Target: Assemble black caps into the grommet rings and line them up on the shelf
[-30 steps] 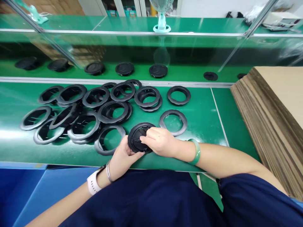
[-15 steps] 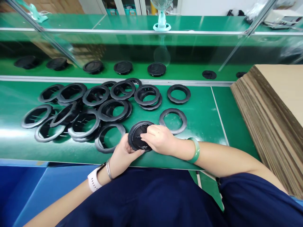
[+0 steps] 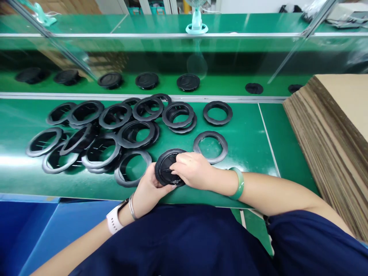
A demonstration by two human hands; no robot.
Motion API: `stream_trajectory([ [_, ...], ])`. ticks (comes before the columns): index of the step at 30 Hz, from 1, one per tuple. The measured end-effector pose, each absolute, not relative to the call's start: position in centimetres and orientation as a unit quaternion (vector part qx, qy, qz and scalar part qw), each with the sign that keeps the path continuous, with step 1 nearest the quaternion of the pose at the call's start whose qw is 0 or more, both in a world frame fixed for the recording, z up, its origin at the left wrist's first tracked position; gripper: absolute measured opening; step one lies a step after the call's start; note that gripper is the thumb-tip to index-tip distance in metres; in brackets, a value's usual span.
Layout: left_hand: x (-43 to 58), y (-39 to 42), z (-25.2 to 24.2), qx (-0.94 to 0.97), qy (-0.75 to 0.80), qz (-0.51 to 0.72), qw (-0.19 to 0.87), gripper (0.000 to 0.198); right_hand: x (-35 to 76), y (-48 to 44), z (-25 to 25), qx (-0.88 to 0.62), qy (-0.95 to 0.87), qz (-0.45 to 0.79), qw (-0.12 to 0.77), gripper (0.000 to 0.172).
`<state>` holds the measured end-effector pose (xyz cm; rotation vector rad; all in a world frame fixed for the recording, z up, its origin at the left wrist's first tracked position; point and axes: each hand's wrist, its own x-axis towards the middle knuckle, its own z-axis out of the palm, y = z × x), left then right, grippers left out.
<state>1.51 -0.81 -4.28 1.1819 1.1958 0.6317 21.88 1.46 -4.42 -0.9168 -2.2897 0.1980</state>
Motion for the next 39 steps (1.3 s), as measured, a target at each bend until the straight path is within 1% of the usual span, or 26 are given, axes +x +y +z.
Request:
stream_trajectory([
  [4,1.5,-0.8,-4.3,0.517,0.522,0.272,0.621,0.056,21.8,1.2,-4.3,-0.359,-0.879,0.067,0.306,0.026],
  [10,1.4,-0.9,-4.6,0.521,0.514,0.277,0.622,0.057,20.8,0.4,-4.2,-0.396,-0.883,-0.005,0.252,0.032],
  [13,1.4,-0.9,-4.7,0.521,0.508,0.278,0.627,0.059,20.7,0.4,-4.0,-0.397,-0.888,0.008,0.231,0.031],
  [15,1.4,-0.9,-4.7,0.513,0.505,0.288,0.632,0.059,21.1,0.5,-3.7,-0.385,-0.887,0.035,0.252,0.029],
  [16,1.4,-1.0,-4.6,0.505,0.503,0.296,0.636,0.059,21.3,0.5,-3.4,-0.377,-0.882,0.054,0.277,0.029],
  [19,1.4,-1.1,-4.3,0.479,0.491,0.327,0.650,0.061,21.9,0.6,-2.7,-0.413,-0.826,0.103,0.370,0.039],
  [21,1.4,-1.1,-4.1,0.470,0.481,0.338,0.658,0.065,22.1,0.8,-2.3,-0.468,-0.774,0.159,0.396,0.042],
  [22,1.4,-1.2,-4.1,0.468,0.477,0.340,0.662,0.067,22.1,0.8,-2.2,-0.489,-0.752,0.203,0.393,0.039],
  [25,1.1,-1.3,-4.4,0.474,0.470,0.330,0.667,0.076,21.9,1.0,-2.3,-0.506,-0.705,0.336,0.367,0.021],
  [28,0.6,-1.3,-4.9,0.512,0.453,0.320,0.657,0.089,21.5,0.9,-2.7,-0.519,-0.670,0.382,0.369,0.010],
  [30,0.3,-1.3,-5.1,0.546,0.445,0.315,0.636,0.086,21.2,0.9,-3.0,-0.525,-0.656,0.393,0.374,0.008],
  [34,0.0,-1.2,-4.9,0.617,0.468,0.298,0.558,0.064,20.7,1.0,-3.5,-0.538,-0.631,0.414,0.376,0.009],
  [37,0.2,-1.1,-4.5,0.643,0.498,0.274,0.513,0.053,20.5,1.1,-3.7,-0.554,-0.609,0.426,0.375,0.009],
  [39,0.4,-1.0,-4.2,0.644,0.511,0.270,0.501,0.046,20.6,1.1,-3.4,-0.557,-0.598,0.442,0.369,0.009],
])
